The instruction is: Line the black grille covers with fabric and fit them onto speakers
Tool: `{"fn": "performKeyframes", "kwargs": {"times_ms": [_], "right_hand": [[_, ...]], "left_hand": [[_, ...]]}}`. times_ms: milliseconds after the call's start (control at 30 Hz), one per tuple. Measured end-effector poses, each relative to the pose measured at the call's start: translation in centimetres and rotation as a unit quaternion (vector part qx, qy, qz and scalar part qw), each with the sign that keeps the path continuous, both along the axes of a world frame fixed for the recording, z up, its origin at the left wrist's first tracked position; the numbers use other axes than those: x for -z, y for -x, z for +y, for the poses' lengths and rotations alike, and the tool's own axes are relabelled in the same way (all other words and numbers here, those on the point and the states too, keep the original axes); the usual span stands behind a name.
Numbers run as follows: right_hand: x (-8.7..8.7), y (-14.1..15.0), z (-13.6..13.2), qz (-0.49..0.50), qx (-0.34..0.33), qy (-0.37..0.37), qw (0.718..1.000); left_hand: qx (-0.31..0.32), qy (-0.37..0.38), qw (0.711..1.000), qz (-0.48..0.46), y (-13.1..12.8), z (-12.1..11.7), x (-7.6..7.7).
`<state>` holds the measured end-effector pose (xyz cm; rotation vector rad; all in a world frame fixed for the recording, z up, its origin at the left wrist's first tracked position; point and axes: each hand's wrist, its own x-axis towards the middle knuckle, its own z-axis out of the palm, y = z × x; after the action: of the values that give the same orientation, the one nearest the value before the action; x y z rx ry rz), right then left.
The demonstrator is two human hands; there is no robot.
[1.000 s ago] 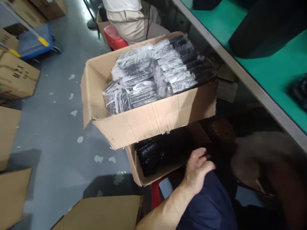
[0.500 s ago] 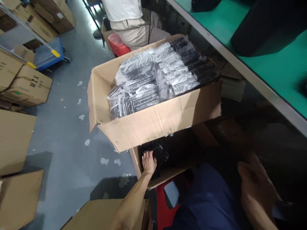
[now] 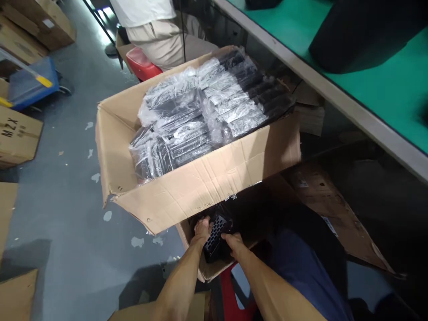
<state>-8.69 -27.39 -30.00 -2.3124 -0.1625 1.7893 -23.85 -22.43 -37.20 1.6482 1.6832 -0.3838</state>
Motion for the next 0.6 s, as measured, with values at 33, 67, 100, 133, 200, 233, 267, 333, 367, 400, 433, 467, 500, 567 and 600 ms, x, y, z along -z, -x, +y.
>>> {"fn": "performKeyframes", "kwargs": {"times_ms": [33,67,100,133,200,233,267,333,367,400,433,467,500,567,600], "right_hand": [[0.7,0.2,-0.5,0.003,0.000,0.010,1.000],[1.4,0.5,-0.9,0.006,0.000,0.015,1.000],[1.9,0.7,-1.2,0.009,-0.001,0.019,1.000],[2.4,1.0,-1.4,0.012,-0.002,0.023,1.000],[3.2,1.3,-1.5,0.016,-0.004,0.027,1.000],[3.6,1.4,-1.4,0.015,-0.005,0.027,0.999],[3.9,1.4,-1.3,0.013,-0.006,0.027,1.000],[4.3,1.1,-1.1,0.005,-0.007,0.021,1.000],[4.5,0.9,-1.0,0.000,-0.007,0.015,1.000],[4.5,0.7,-0.9,-0.005,-0.007,0.010,1.000],[4.5,0.5,-0.9,-0.009,-0.008,0.004,1.000],[4.4,0.4,-0.9,-0.014,-0.011,0.000,1.000],[4.3,0.3,-0.9,-0.018,-0.014,-0.003,1.000],[4.1,0.3,-1.0,-0.025,-0.024,-0.007,0.999],[4.0,0.3,-0.9,-0.030,-0.029,-0.011,0.999]], "left_hand": [[-0.006,0.013,1.000,-0.007,0.1,-0.3,0.1],[-0.013,0.025,0.999,-0.016,0.3,-0.7,0.2],[-0.021,0.036,0.999,-0.028,0.4,-1.0,0.2],[-0.031,0.046,0.998,-0.041,0.4,-1.4,0.3],[-0.056,0.063,0.994,-0.068,0.6,-2.1,0.3],[-0.072,0.070,0.992,-0.081,0.7,-2.3,0.3],[-0.090,0.074,0.989,-0.093,0.8,-2.6,0.3],[-0.129,0.079,0.982,-0.116,1.1,-2.8,0.3],[-0.148,0.080,0.978,-0.125,1.2,-2.9,0.3],[-0.166,0.079,0.974,-0.133,1.3,-2.9,0.4],[-0.185,0.077,0.970,-0.139,1.3,-2.9,0.5],[-0.203,0.075,0.966,-0.143,1.3,-2.8,0.6],[-0.220,0.073,0.962,-0.146,1.1,-2.8,0.7],[-0.253,0.065,0.953,-0.151,0.5,-2.9,0.9],[-0.266,0.059,0.950,-0.152,0.2,-3.1,0.9]]}}
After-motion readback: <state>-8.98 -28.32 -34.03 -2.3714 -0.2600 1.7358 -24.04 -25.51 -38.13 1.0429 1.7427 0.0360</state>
